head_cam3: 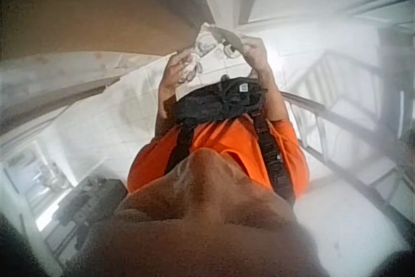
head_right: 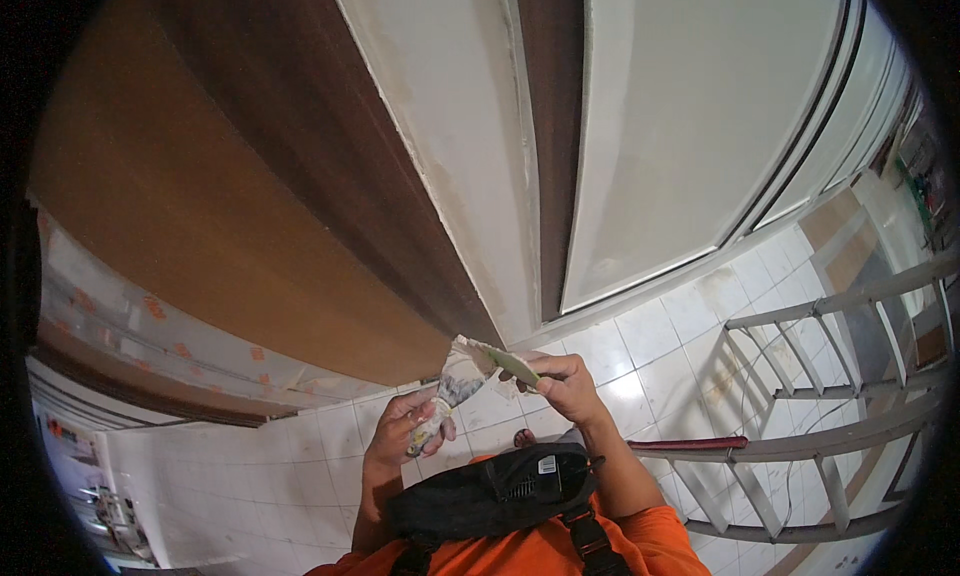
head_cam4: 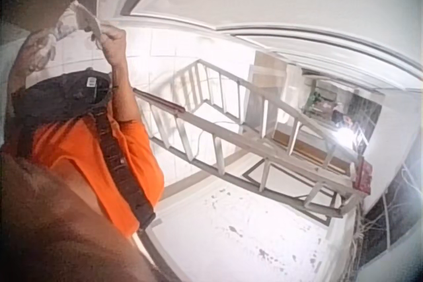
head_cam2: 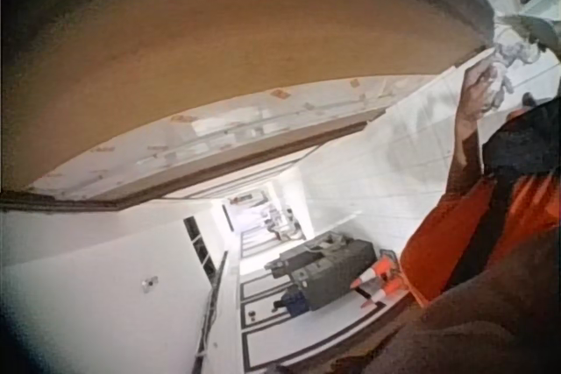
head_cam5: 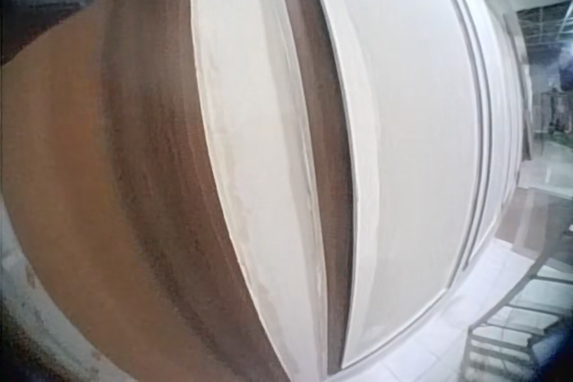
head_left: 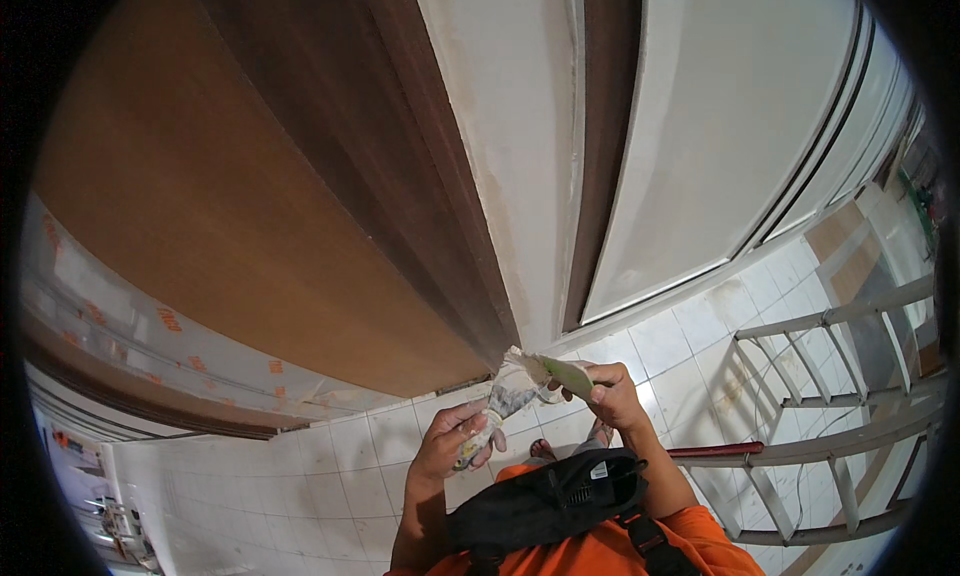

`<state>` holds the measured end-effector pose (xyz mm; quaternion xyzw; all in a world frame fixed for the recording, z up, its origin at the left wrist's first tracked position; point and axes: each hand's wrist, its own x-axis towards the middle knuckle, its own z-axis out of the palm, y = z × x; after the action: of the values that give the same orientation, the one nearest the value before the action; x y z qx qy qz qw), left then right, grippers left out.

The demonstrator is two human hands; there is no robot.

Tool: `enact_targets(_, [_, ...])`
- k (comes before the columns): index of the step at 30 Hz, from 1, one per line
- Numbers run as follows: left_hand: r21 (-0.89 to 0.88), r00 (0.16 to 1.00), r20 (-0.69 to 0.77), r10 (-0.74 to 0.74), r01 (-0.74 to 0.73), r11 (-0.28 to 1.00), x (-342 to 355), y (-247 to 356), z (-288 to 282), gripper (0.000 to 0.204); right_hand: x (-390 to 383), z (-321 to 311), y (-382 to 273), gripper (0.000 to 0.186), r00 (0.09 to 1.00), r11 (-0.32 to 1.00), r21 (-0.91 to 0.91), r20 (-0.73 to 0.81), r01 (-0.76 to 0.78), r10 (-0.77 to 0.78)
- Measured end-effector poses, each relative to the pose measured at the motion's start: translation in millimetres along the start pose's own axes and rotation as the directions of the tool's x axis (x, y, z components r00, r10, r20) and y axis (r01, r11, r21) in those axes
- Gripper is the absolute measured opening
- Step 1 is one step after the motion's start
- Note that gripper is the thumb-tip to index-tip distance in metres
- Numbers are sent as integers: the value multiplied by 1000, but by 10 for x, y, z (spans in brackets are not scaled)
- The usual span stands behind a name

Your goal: The person applies wall filler to a seam between a wall and a brown wood panel using a scraper. They repeatedly spread the white compound along the vertical edge and use a second smaller scraper to clean or pick up excess material from a plastic sheet.

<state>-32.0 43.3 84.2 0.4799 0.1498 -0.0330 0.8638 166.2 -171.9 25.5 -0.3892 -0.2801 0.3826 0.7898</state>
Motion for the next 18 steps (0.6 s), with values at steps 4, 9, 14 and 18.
enact_targets(4, [-27,999,42,12,-11,1000,-50,51,-9,40,13,82,-109,38,999,991,-136,40,7,-2])
enact_targets(9, [-43,988,149,27,-21,999,-93,81,-97,41,26,112,-111,33,999,951,-308,32,-16,27])
enact_targets(14, [-62,985,130,114,-107,992,-68,-31,-144,45,-31,55,-97,54,985,987,70,-88,-144,150])
enact_targets(18, [8,999,-10,39,-39,999,-23,-159,-146,45,-31,88,-68,55,992,980,171,-57,-101,112])
